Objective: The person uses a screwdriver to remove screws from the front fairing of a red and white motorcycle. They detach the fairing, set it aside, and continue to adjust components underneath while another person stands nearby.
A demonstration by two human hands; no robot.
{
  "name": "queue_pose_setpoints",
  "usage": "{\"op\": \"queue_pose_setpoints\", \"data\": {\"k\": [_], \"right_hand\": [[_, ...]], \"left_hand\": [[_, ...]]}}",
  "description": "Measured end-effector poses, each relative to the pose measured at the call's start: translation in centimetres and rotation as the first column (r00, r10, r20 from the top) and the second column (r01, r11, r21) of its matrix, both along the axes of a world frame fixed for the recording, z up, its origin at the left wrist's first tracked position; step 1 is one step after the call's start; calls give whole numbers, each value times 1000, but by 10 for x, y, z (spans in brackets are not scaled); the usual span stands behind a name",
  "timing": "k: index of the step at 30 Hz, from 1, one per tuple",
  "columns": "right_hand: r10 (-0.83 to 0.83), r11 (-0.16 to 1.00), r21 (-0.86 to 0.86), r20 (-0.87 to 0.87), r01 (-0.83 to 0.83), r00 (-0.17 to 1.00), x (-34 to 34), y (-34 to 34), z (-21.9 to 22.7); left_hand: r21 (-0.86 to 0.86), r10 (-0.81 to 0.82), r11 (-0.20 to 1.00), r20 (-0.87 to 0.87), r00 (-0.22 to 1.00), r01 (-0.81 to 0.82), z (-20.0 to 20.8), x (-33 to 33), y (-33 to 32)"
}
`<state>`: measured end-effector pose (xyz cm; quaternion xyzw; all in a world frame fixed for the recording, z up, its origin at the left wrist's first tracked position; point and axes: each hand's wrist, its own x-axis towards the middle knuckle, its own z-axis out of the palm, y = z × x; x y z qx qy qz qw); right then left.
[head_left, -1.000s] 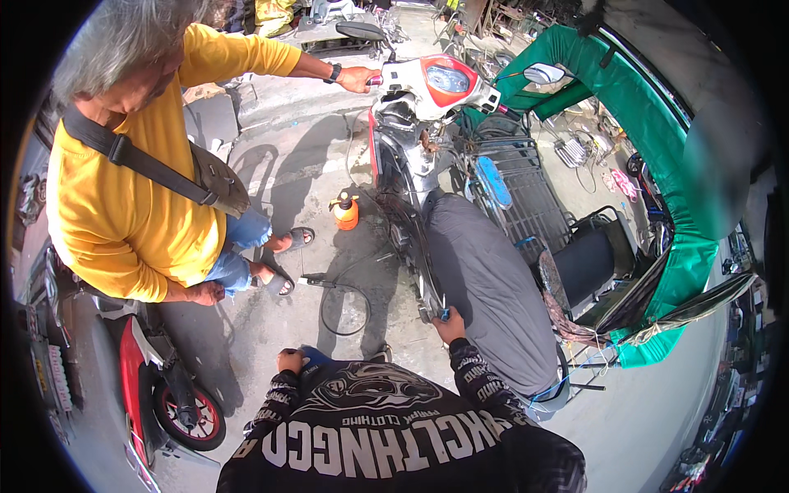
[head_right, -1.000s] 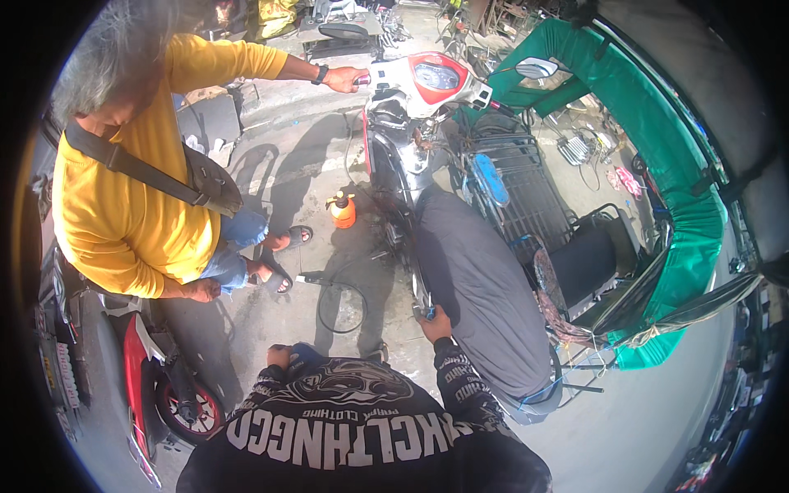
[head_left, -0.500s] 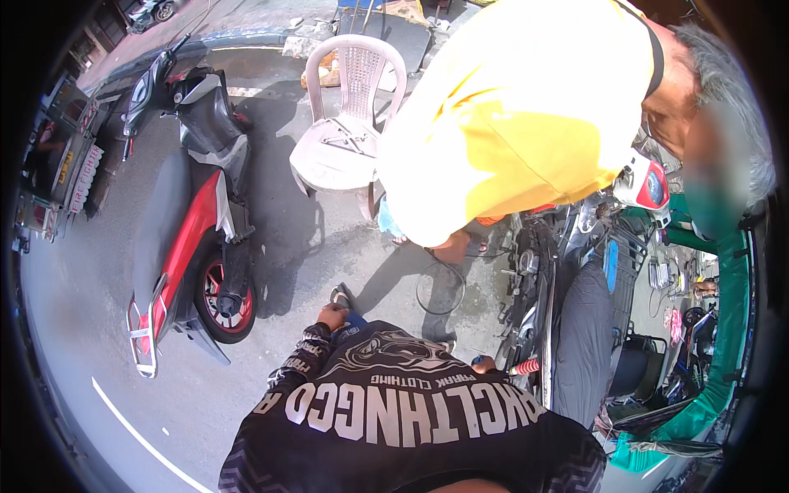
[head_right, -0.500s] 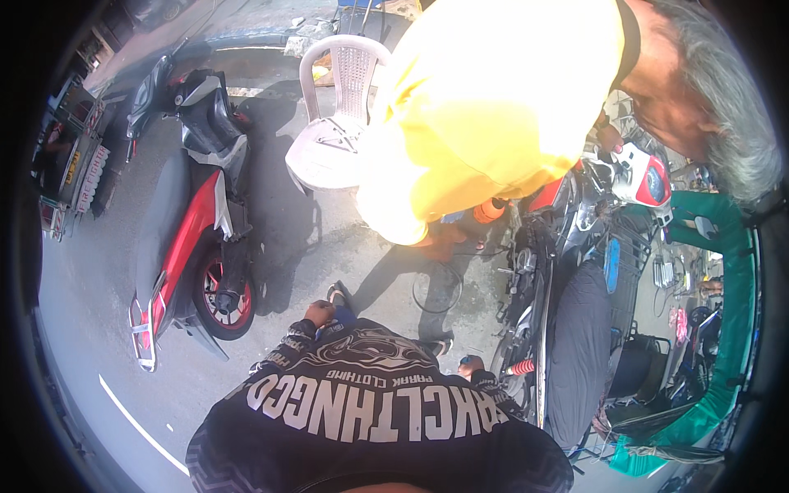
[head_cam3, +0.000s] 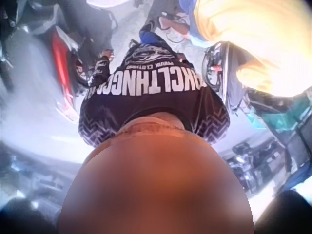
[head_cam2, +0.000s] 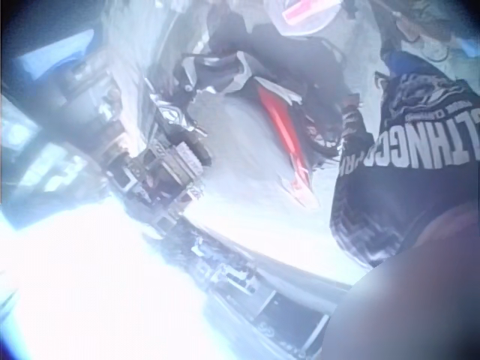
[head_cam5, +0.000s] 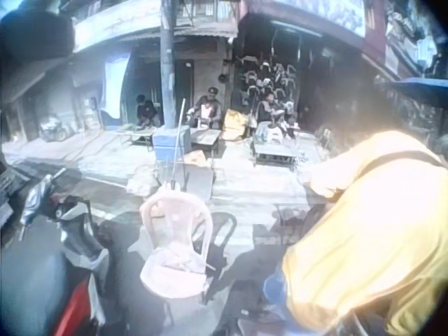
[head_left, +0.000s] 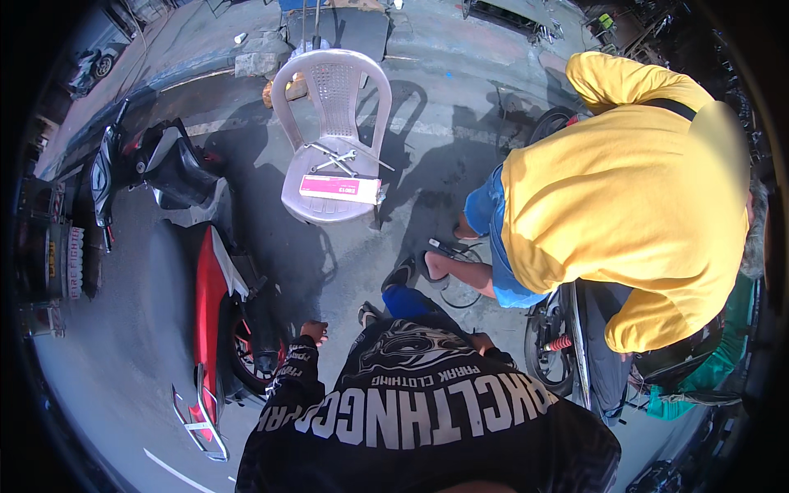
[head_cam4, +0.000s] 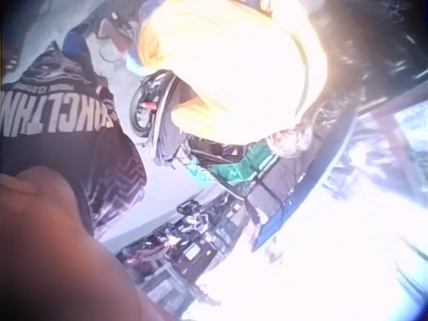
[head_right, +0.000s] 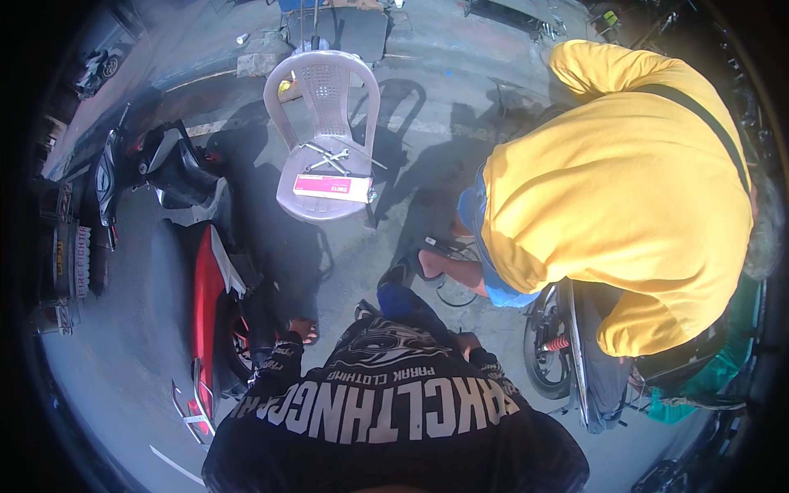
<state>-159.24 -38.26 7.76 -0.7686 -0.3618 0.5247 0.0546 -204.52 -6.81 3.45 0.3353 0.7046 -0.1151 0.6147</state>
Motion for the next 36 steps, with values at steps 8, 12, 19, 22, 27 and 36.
{"op": "queue_pose_setpoints", "data": {"k": [8, 12, 19, 22, 27, 36], "right_hand": [[193, 944, 232, 192, -235, 962, 48, 104, -17], [-144, 985, 105, 79, 135, 986, 124, 209, -10], [-538, 822, 203, -29, 532, 842, 259, 345, 26], [-618, 770, 175, -34, 614, 785, 306, 374, 9], [-649, 760, 0, 40, 650, 759, 345, 400, -36], [-739, 623, -273, 102, 733, 666, 367, 452, -6]], "left_hand": [[431, -456, 812, 46, 889, 395, 21, 114, 79], [34, -203, 979, 35, 979, 202, 37, 174, 167], [-138, -512, 847, 44, 858, 513, 70, 320, 306], [-132, -661, 727, 130, 739, 674, 56, 421, 357], [252, -850, 524, 215, 481, 813, 39, 621, 443], [443, -939, 344, 143, 313, 828, 150, 898, 664]]}}
